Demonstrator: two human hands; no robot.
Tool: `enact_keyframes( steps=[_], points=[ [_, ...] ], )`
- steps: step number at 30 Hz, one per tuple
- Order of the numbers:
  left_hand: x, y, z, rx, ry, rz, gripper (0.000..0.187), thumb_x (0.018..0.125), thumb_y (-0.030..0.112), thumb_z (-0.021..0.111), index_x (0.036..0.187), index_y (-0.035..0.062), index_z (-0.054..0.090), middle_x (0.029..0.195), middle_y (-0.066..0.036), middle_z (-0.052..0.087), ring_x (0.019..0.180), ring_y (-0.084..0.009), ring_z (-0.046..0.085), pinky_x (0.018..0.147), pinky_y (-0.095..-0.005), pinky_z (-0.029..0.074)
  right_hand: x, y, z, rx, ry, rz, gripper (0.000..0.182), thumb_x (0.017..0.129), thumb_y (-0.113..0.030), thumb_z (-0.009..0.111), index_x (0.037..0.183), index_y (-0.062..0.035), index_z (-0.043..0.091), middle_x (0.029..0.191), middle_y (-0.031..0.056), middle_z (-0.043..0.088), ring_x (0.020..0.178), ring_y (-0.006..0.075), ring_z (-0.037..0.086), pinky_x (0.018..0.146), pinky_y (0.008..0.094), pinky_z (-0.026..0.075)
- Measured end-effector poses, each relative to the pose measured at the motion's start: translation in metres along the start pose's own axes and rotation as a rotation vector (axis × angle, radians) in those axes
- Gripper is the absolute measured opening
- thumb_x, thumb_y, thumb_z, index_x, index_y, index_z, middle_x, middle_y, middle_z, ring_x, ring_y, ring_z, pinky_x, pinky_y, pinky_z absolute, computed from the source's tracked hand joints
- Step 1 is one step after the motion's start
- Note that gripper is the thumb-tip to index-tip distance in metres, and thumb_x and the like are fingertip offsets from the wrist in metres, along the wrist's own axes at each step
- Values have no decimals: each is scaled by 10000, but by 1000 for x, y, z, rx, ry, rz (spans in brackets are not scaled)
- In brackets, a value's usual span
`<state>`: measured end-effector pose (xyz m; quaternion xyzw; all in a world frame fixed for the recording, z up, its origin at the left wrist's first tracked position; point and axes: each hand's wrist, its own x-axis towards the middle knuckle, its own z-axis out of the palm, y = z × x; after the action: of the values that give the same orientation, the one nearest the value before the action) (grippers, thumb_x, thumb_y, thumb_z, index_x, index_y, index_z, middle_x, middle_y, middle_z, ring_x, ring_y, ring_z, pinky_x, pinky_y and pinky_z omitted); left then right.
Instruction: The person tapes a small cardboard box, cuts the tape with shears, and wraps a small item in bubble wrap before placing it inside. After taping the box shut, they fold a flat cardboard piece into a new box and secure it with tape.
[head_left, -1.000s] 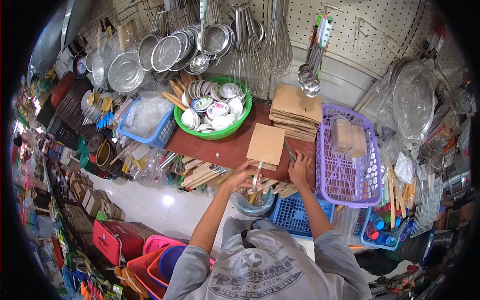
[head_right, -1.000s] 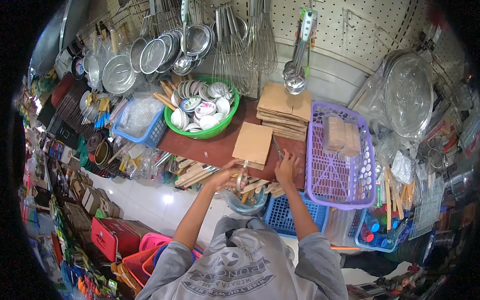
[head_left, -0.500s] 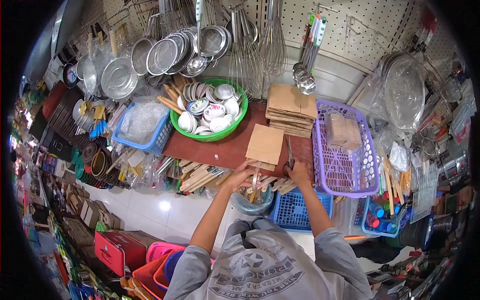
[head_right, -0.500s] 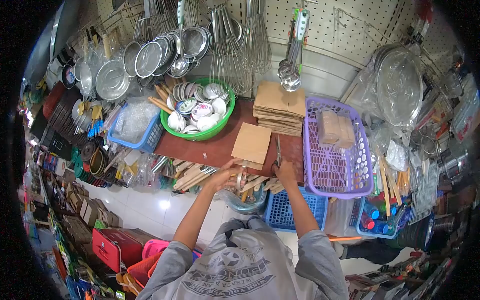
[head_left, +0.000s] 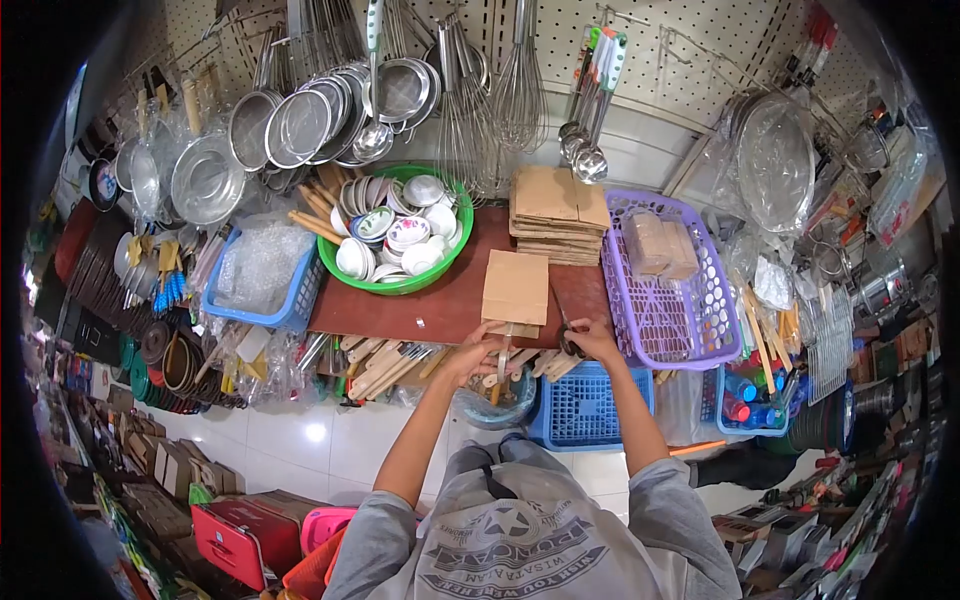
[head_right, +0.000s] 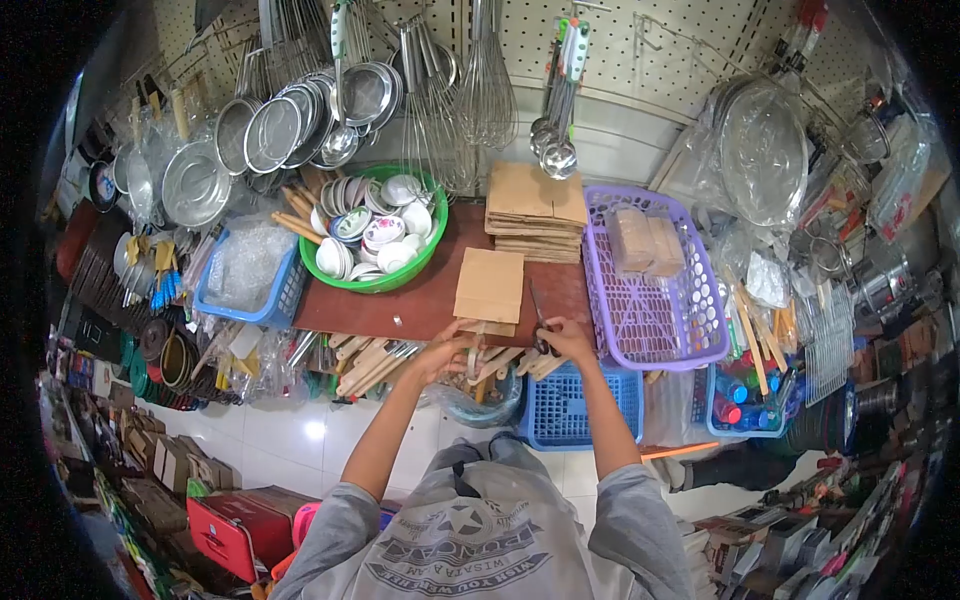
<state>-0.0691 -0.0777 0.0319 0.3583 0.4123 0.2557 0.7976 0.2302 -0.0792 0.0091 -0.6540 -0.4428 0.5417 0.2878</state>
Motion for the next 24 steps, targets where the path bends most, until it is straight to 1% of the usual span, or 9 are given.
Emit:
enact_keyframes(
  steps=[2, 5, 8, 11, 13, 14, 17, 20, 24],
  points=[
    [-1, 3, -1, -2, -6, 6, 582, 933, 166, 602, 1453, 156, 341, 1126, -120, 657, 831, -248, 713, 706, -346, 599, -11, -5, 2, 85, 20, -66, 262, 857, -174, 732, 1064, -90, 595, 728, -3, 630, 553, 74, 547, 470, 221, 400],
    [-4, 7, -4, 11, -5, 18, 577, 928, 169, 606, 1447, 162, 354, 1126, -107, 660, 820, -232, 712, 683, -324, 589, -30, -29, 12, 222, -40, -206, 336, 876, -289, 747, 1055, -97, 537, 705, -6, 599, 568, 67, 534, 498, 235, 399],
    [-4, 8, -11, 50, 10, 28, 576, 924, 178, 611, 1444, 167, 364, 1124, -97, 667, 810, -212, 709, 647, -291, 557, -56, -70, 6, 75, -197, -238, 324, 883, -341, 741, 1005, -106, 556, 696, -23, 572, 611, 61, 521, 541, 242, 403],
    [-8, 13, -13, 110, 30, 2, 580, 921, 189, 617, 1445, 169, 368, 1123, -92, 672, 808, -201, 709, 625, -272, 521, -54, -88, 3, -315, -283, -316, 356, 863, -384, 753, 968, -94, 576, 722, -19, 580, 664, 77, 520, 583, 261, 413],
    [-6, 13, -16, 149, 18, -2, 582, 919, 195, 620, 1444, 170, 372, 1124, -89, 676, 810, -196, 710, 617, -266, 501, -55, -100, 0, -472, -348, -264, 382, 849, -415, 757, 973, -93, 592, 737, -10, 590, 677, 92, 515, 604, 265, 416],
    [-4, 12, -17, 168, 18, -8, 578, 919, 194, 618, 1443, 169, 375, 1127, -91, 674, 812, -199, 712, 625, -275, 510, -55, -104, -1, -551, -381, -238, 396, 842, -430, 759, 975, -93, 601, 745, -5, 595, 684, 99, 512, 614, 266, 417],
    [0, 9, -20, 183, 5, -21, 567, 921, 194, 612, 1438, 164, 381, 1137, -97, 671, 815, -208, 714, 656, -303, 536, -42, -95, -13, -635, -452, -217, 441, 816, -472, 761, 1013, -99, 633, 768, 13, 613, 685, 126, 536, 626, 269, 427],
    [-1, 6, -18, 129, -24, -32, 562, 923, 194, 608, 1436, 157, 383, 1147, -104, 666, 816, -215, 712, 697, -333, 556, -41, -97, -19, -661, -505, -72, 524, 749, -592, 768, 987, -136, 665, 720, -16, 567, 628, 76, 538, 564, 234, 432],
    [-2, 6, -18, 134, -16, -26, 572, 922, 189, 607, 1442, 147, 370, 1161, -109, 659, 822, -221, 709, 714, -349, 565, -58, -116, -18, -663, -516, 10, 572, 719, -639, 759, 974, -132, 685, 727, -10, 584, 615, 82, 564, 541, 233, 449]
  ],
)
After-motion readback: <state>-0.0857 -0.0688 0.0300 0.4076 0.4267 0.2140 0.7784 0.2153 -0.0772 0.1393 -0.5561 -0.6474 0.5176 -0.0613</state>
